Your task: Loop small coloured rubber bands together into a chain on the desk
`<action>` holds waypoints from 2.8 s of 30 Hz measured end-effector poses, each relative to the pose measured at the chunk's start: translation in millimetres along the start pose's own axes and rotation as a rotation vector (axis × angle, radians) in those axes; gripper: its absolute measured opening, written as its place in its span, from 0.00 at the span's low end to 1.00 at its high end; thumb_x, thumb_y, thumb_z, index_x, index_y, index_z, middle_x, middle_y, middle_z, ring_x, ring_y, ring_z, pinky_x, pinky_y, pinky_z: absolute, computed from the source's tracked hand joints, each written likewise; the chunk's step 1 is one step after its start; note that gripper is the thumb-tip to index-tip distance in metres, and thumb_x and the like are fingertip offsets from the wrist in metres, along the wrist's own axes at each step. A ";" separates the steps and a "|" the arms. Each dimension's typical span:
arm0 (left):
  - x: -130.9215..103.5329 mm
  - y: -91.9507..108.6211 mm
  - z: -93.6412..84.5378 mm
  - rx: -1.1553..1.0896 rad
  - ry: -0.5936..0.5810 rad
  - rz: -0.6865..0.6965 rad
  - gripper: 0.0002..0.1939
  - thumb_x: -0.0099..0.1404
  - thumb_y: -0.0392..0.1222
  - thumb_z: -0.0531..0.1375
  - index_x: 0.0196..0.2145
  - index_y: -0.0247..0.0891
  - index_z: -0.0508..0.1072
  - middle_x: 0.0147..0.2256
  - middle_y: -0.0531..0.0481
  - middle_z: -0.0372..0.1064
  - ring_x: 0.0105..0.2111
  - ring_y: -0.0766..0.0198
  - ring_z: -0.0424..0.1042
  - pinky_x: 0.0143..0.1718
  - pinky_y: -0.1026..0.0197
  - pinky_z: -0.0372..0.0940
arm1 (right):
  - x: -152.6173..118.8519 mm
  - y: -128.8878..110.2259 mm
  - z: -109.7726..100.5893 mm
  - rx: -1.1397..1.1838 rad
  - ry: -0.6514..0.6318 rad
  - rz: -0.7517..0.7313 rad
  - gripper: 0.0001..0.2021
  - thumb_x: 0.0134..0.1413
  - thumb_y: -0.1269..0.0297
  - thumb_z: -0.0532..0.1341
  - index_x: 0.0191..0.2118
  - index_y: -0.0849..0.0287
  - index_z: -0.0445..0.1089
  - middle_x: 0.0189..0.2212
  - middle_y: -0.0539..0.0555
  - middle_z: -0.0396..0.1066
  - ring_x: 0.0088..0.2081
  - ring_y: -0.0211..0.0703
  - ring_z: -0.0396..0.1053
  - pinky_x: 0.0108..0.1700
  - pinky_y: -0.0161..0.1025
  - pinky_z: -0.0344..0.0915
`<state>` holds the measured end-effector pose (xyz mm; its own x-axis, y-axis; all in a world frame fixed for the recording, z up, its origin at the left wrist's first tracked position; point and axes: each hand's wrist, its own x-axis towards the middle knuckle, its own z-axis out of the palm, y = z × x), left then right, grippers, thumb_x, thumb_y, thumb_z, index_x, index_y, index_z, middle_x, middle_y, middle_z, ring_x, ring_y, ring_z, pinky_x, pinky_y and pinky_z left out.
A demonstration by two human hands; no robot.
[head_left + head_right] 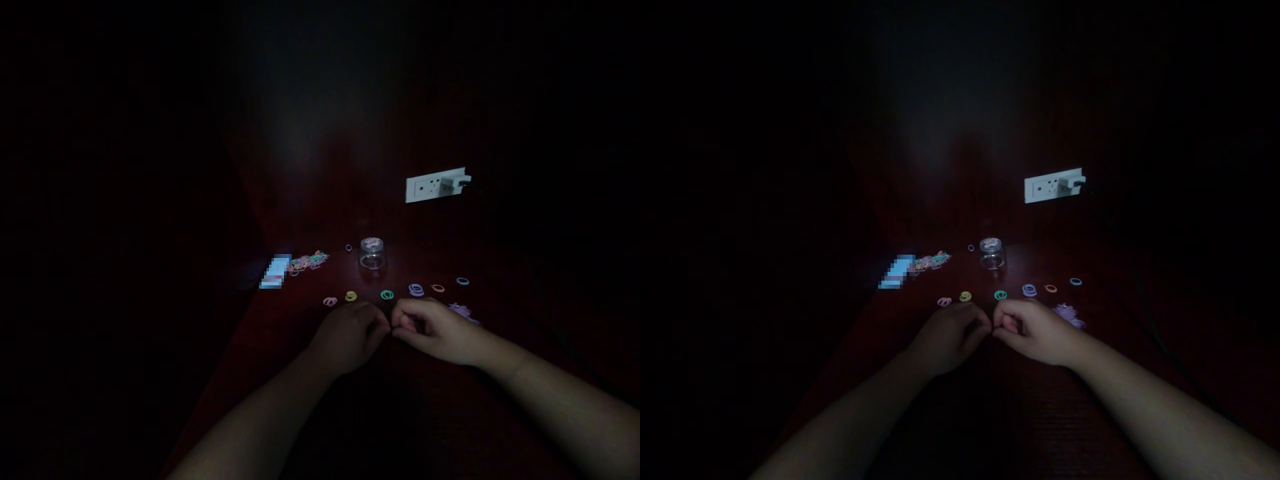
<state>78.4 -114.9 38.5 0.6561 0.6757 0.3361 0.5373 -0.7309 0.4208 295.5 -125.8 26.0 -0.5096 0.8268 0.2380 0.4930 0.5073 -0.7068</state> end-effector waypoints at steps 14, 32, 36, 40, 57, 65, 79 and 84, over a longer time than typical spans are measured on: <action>0.1 -3.0 0.9 0.001 -0.021 -0.020 0.06 0.67 0.44 0.59 0.37 0.39 0.73 0.35 0.51 0.74 0.34 0.63 0.72 0.36 0.61 0.64 | -1.3 1.4 -2.5 -0.097 -0.010 -0.051 0.08 0.64 0.63 0.55 0.34 0.58 0.67 0.26 0.48 0.64 0.27 0.37 0.60 0.29 0.35 0.58; 1.0 -3.1 -1.6 0.016 -0.040 0.015 0.07 0.69 0.42 0.57 0.38 0.39 0.73 0.38 0.50 0.75 0.38 0.62 0.73 0.41 0.58 0.67 | -0.6 4.4 -5.6 -0.085 0.028 -0.048 0.11 0.65 0.59 0.55 0.33 0.57 0.65 0.24 0.47 0.60 0.27 0.38 0.58 0.30 0.36 0.57; 0.8 -2.9 -1.6 0.016 -0.046 0.006 0.06 0.69 0.42 0.57 0.38 0.39 0.73 0.38 0.50 0.75 0.38 0.62 0.73 0.41 0.59 0.67 | -0.9 2.3 -5.3 -0.073 0.031 -0.052 0.10 0.65 0.59 0.55 0.34 0.57 0.66 0.25 0.48 0.63 0.27 0.38 0.59 0.30 0.36 0.57; 0.4 -4.1 -0.9 0.027 -0.042 0.024 0.06 0.68 0.42 0.57 0.38 0.39 0.73 0.37 0.50 0.74 0.37 0.62 0.73 0.40 0.60 0.66 | -1.5 3.3 -4.2 -0.025 -0.002 -0.029 0.09 0.61 0.57 0.60 0.35 0.57 0.67 0.23 0.46 0.61 0.25 0.37 0.59 0.28 0.35 0.57; -0.1 -3.9 -1.6 0.023 -0.035 0.032 0.06 0.68 0.41 0.56 0.37 0.39 0.73 0.36 0.50 0.75 0.35 0.62 0.72 0.39 0.59 0.66 | -1.7 11.0 -10.2 -0.056 0.049 -0.048 0.08 0.61 0.61 0.59 0.33 0.57 0.68 0.24 0.47 0.62 0.26 0.37 0.59 0.28 0.35 0.58; 0.5 -5.2 0.3 0.007 -0.037 0.044 0.06 0.67 0.42 0.58 0.38 0.39 0.73 0.37 0.50 0.75 0.37 0.62 0.73 0.41 0.59 0.66 | -1.2 9.7 -6.6 -0.029 0.025 -0.062 0.10 0.58 0.58 0.63 0.41 0.58 0.72 0.23 0.46 0.62 0.26 0.36 0.61 0.29 0.35 0.60; -0.2 -4.8 0.0 0.007 -0.034 0.052 0.05 0.67 0.42 0.59 0.37 0.39 0.73 0.35 0.51 0.75 0.36 0.63 0.73 0.39 0.60 0.66 | -2.0 10.3 -5.8 -0.045 -0.001 -0.034 0.08 0.60 0.61 0.59 0.34 0.58 0.71 0.23 0.48 0.64 0.25 0.36 0.60 0.27 0.34 0.58; 0.2 -4.3 -1.0 -0.002 -0.034 0.058 0.05 0.67 0.41 0.58 0.37 0.39 0.73 0.35 0.51 0.75 0.36 0.63 0.73 0.38 0.61 0.66 | -1.5 8.9 -6.2 -0.053 -0.009 -0.030 0.06 0.59 0.63 0.59 0.34 0.58 0.70 0.24 0.48 0.63 0.25 0.37 0.59 0.27 0.34 0.59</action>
<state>75.7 -111.5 37.5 0.7034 0.6289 0.3312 0.4972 -0.7683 0.4031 305.0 -121.0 23.4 -0.5308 0.8092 0.2520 0.5144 0.5439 -0.6630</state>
